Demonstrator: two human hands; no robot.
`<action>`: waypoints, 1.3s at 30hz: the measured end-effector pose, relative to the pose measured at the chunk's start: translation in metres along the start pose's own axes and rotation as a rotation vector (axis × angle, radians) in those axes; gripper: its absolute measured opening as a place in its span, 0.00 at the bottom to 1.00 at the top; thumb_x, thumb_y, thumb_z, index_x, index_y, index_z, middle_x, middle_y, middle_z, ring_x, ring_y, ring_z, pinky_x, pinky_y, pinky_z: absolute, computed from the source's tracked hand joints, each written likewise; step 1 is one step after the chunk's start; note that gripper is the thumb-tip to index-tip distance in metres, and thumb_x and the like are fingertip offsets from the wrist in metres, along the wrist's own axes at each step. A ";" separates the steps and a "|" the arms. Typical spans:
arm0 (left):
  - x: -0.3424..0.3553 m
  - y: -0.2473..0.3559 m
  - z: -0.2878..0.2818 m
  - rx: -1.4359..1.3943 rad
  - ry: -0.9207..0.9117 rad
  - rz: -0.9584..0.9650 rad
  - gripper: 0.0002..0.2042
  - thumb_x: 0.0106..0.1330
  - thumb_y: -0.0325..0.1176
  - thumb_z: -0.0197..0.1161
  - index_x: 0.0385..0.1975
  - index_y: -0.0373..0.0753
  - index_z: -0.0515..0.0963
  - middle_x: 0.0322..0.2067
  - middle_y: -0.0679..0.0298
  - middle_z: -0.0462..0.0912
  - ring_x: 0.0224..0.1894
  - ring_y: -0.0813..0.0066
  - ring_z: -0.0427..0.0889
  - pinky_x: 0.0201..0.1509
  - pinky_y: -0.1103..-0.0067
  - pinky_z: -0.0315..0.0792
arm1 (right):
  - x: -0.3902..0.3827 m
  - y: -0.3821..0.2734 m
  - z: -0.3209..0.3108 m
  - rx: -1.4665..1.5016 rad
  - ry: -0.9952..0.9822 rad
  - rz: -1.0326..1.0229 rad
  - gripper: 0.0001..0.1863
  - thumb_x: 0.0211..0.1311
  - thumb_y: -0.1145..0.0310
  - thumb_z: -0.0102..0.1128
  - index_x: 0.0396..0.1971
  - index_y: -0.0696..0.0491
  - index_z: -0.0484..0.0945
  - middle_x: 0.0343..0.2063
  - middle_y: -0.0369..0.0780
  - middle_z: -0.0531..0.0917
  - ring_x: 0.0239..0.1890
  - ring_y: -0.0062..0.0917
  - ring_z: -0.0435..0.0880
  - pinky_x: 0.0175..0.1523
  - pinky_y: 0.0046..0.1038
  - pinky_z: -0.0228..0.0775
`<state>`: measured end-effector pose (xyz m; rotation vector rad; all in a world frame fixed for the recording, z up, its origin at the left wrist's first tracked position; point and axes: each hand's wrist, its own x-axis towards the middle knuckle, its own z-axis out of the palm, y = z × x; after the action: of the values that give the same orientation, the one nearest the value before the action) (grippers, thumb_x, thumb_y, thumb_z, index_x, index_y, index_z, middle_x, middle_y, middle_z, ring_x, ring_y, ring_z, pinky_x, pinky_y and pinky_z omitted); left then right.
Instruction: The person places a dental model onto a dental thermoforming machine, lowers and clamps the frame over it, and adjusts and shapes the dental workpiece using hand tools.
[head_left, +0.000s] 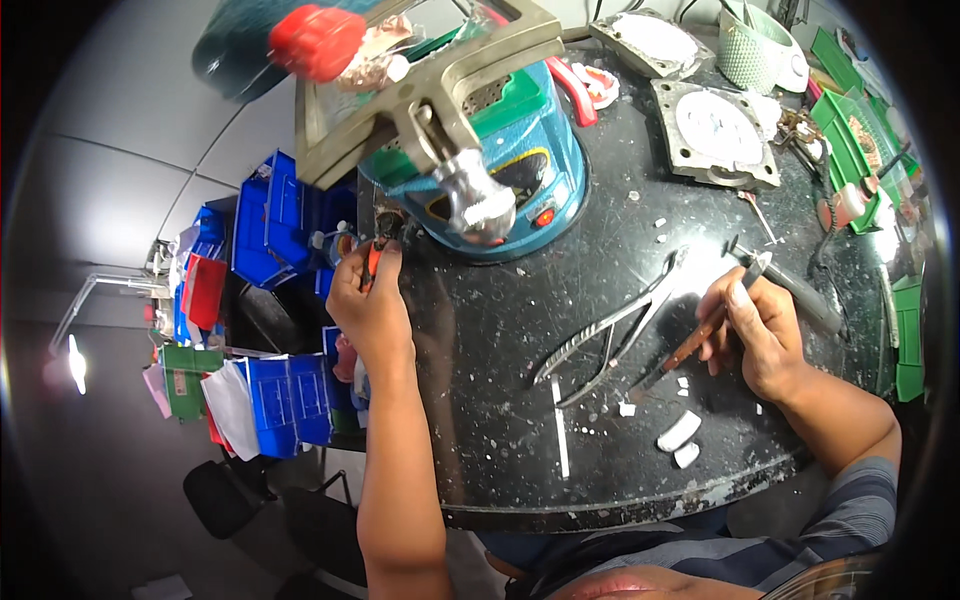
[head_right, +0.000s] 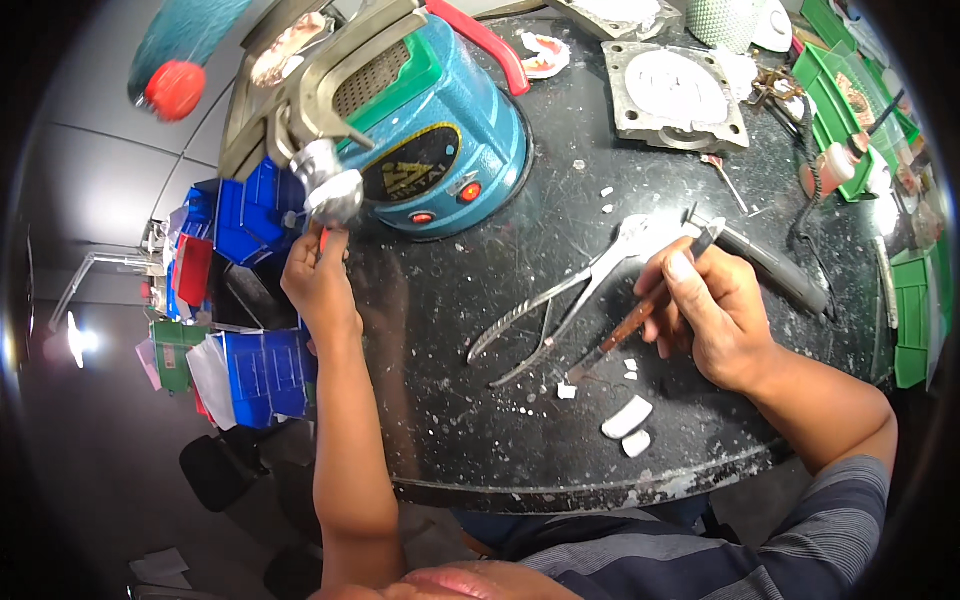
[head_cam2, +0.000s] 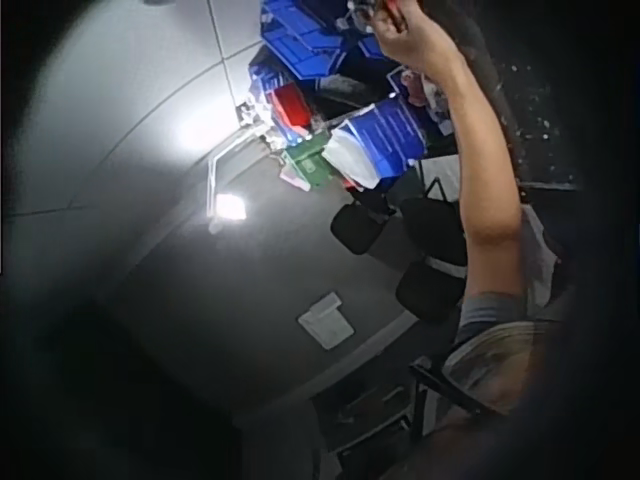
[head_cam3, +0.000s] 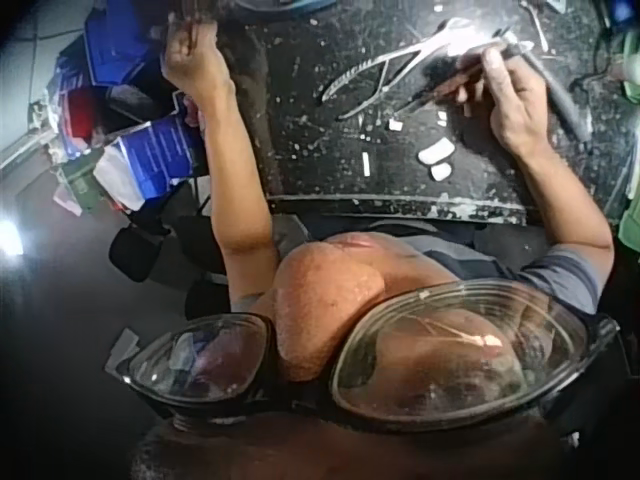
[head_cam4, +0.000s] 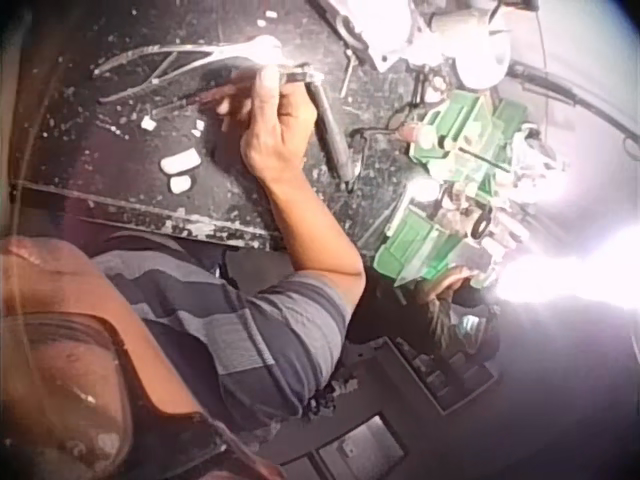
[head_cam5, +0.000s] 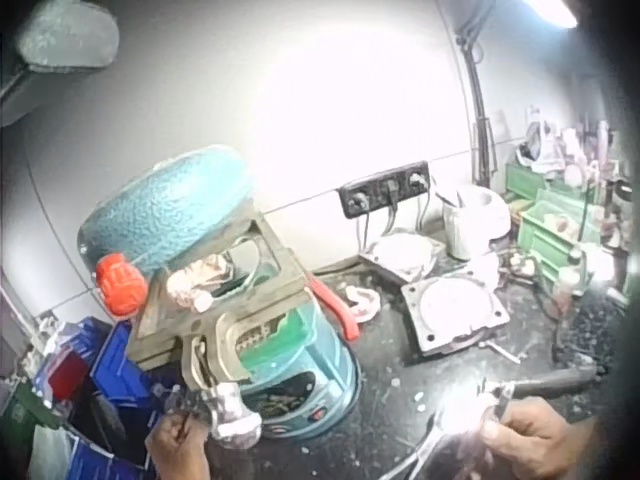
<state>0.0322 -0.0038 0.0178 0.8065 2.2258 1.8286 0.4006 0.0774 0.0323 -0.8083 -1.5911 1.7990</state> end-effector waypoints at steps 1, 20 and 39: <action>0.000 0.000 0.000 0.013 -0.015 -0.006 0.09 0.61 0.25 0.70 0.38 0.26 0.82 0.32 0.63 0.86 0.33 0.83 0.79 0.42 0.86 0.71 | 0.000 0.000 0.000 -0.009 0.003 0.019 0.20 0.79 0.56 0.44 0.37 0.60 0.75 0.20 0.40 0.80 0.18 0.17 0.78 0.21 0.17 0.67; -0.001 -0.009 -0.009 -0.054 -0.138 -0.039 0.18 0.61 0.24 0.71 0.50 0.31 0.76 0.45 0.60 0.83 0.48 0.78 0.79 0.58 0.80 0.67 | 0.007 -0.007 -0.005 -0.096 -0.068 0.054 0.09 0.70 0.71 0.60 0.40 0.63 0.77 0.23 0.39 0.83 0.22 0.15 0.80 0.26 0.18 0.72; -0.014 0.005 -0.004 0.204 -0.091 0.084 0.13 0.61 0.26 0.71 0.43 0.31 0.79 0.34 0.63 0.84 0.35 0.78 0.80 0.45 0.79 0.74 | 0.003 0.004 -0.006 -0.100 -0.037 0.045 0.13 0.76 0.64 0.51 0.38 0.60 0.74 0.24 0.40 0.82 0.19 0.19 0.81 0.23 0.20 0.73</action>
<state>0.0441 -0.0136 0.0206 1.0116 2.3795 1.5803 0.4030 0.0832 0.0280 -0.8673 -1.7107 1.7863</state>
